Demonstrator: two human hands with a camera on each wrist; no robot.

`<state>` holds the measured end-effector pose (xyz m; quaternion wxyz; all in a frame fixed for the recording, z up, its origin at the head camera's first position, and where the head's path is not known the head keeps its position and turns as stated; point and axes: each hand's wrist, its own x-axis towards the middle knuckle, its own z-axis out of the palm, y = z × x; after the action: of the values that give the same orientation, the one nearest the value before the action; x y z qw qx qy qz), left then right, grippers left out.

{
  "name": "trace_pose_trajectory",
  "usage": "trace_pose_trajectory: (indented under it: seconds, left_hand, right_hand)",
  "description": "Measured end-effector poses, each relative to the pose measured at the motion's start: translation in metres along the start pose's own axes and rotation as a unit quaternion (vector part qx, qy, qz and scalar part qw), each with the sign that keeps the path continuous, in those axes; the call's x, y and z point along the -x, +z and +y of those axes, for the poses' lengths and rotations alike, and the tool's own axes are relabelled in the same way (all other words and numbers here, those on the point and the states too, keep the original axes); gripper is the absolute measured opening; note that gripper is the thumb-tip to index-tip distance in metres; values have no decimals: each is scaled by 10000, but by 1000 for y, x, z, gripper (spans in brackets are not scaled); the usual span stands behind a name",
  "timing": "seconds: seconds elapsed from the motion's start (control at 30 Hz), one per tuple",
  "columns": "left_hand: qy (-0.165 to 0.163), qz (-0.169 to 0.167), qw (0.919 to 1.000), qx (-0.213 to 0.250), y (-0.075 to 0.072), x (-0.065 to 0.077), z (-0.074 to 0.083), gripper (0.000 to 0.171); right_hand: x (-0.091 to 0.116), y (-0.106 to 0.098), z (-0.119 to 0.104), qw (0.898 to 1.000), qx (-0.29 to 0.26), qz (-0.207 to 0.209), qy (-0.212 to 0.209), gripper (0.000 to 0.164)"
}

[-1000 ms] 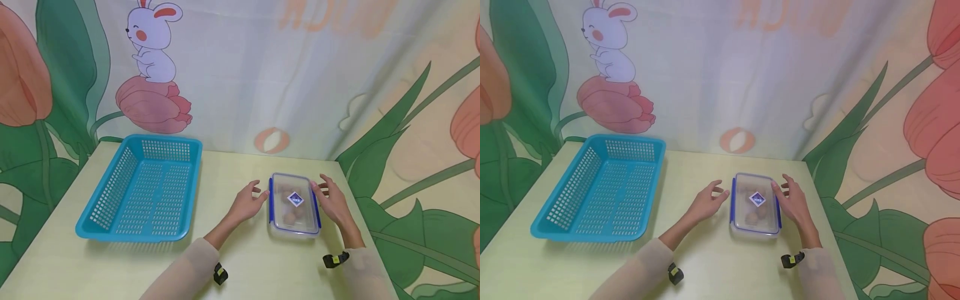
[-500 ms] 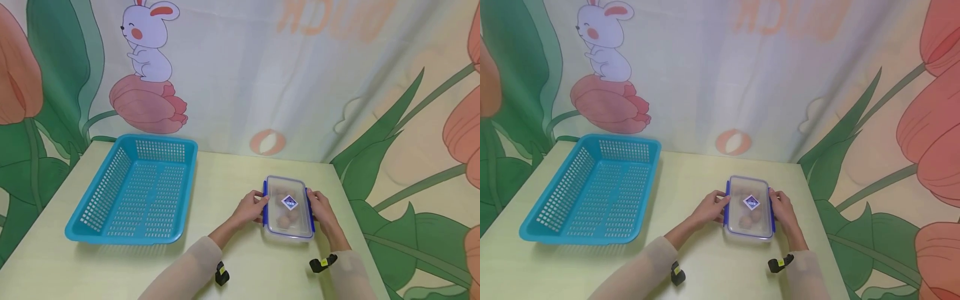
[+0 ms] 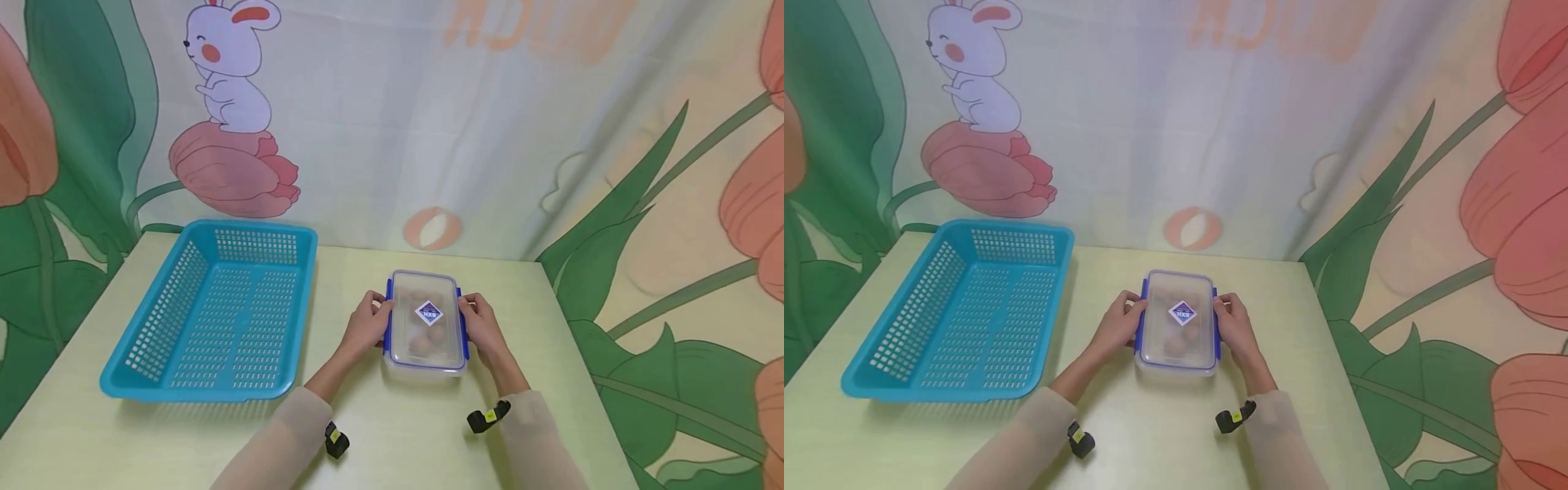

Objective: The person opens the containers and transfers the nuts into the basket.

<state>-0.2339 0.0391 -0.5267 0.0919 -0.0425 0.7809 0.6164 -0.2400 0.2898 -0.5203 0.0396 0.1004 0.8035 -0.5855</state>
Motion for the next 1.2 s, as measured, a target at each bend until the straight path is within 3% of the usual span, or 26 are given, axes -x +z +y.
trace_pose_trajectory:
  seconds: [0.23, 0.47, 0.7, 0.87, 1.03, 1.2]
  left_hand:
    - [-146, 462, 9988, -73, -17, -10, -6, 33]
    - [-47, 854, 9951, -500, -16, -15, -20, 34]
    - [89, 613, 9952, -753, -16, -20, -23, 45]
    - [223, 452, 9956, -786, -19, -20, -22, 46]
    - [296, 527, 9945, -852, -19, -19, -20, 43]
    - [318, 556, 9932, -972, -19, -20, -18, 42]
  right_hand:
    - [-18, 30, -3, 9994, -335, 60, -48, 37]
    - [-23, 48, 3, 9997, -167, 177, -82, 35]
    - [-21, 44, 3, 9992, 215, -334, -98, 45]
    - [-20, 44, 5, 9990, 49, -439, 3, 57]
    - [-22, 44, 10, 9987, -76, -500, -16, 62]
    - [-28, 43, 21, 9960, -615, -472, 434, 58]
